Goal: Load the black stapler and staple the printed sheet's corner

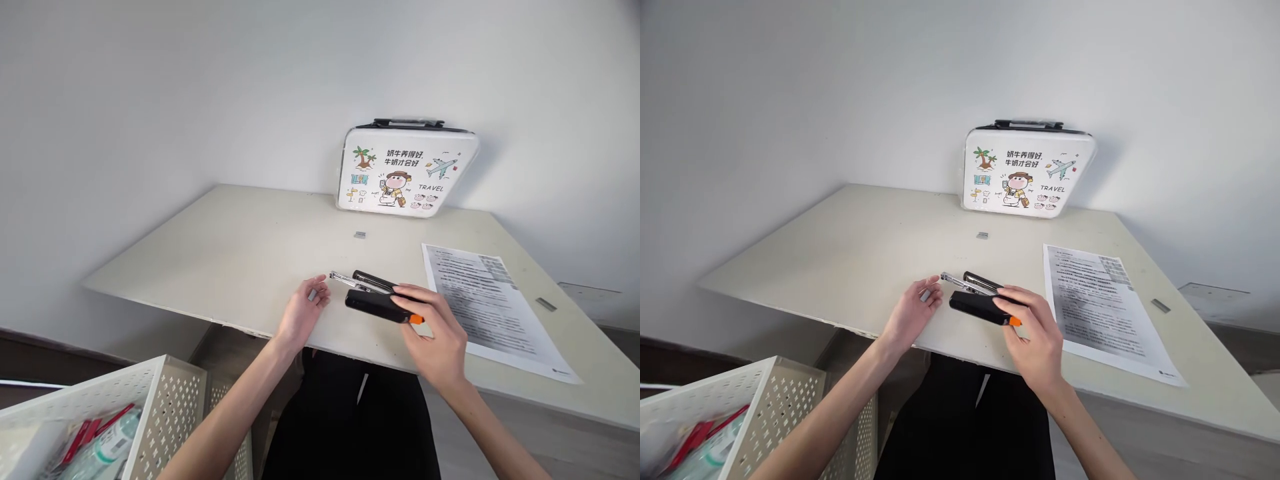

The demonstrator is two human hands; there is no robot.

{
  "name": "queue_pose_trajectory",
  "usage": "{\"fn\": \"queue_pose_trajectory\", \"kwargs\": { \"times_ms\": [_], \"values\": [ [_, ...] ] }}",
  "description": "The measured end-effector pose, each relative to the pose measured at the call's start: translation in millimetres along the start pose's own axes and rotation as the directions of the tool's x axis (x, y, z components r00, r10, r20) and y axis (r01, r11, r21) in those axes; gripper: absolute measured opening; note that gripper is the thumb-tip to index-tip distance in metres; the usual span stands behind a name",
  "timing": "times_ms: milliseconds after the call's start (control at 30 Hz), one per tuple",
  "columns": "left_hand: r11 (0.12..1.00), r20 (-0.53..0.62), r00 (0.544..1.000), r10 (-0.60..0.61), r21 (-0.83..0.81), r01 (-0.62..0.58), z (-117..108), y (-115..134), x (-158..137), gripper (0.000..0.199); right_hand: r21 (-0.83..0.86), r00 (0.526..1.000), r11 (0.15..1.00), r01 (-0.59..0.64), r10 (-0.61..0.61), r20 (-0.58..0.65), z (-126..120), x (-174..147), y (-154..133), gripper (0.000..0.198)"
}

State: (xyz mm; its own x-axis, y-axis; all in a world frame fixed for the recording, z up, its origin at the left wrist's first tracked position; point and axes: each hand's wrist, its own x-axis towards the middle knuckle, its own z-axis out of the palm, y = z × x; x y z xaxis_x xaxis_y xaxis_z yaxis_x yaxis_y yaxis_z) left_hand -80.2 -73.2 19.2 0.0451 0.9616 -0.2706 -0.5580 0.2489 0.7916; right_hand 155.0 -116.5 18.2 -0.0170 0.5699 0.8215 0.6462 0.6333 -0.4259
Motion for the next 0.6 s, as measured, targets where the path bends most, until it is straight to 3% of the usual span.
{"fn": "queue_pose_trajectory", "kwargs": {
  "times_ms": [100, 200, 267, 367, 500, 600],
  "values": [
    [0.971, 0.027, 0.995, 0.095, 0.217, -0.098, 0, 2, -7, 0.029, 0.059, 0.976, 0.974, -0.219, 0.219, 0.000, -1, -4, -2, 0.026],
    [0.847, 0.092, 0.979, 0.180, 0.491, -0.202, 2, 3, -12, 0.043, 0.098, 0.936, 0.931, -0.352, 0.350, 0.031, 0, -6, -2, 0.016],
    [0.767, 0.128, 0.968, 0.213, 0.592, -0.247, 5, 2, -14, 0.052, 0.113, 0.918, 0.911, -0.397, 0.393, 0.052, 1, -6, -3, 0.017],
    [0.659, 0.200, 0.949, 0.242, 0.685, -0.312, 8, -3, -17, 0.062, 0.127, 0.893, 0.884, -0.451, 0.444, 0.080, 4, -6, -5, 0.019],
    [0.437, 0.425, 0.868, 0.257, 0.750, -0.497, 9, -13, -19, 0.067, 0.154, 0.835, 0.822, -0.549, 0.534, 0.130, 8, -6, -9, 0.027],
    [0.399, 0.474, 0.857, 0.203, 0.760, -0.514, 9, -14, -16, 0.070, 0.168, 0.775, 0.757, -0.632, 0.609, 0.171, 9, -5, -6, 0.032]
  ]
}}
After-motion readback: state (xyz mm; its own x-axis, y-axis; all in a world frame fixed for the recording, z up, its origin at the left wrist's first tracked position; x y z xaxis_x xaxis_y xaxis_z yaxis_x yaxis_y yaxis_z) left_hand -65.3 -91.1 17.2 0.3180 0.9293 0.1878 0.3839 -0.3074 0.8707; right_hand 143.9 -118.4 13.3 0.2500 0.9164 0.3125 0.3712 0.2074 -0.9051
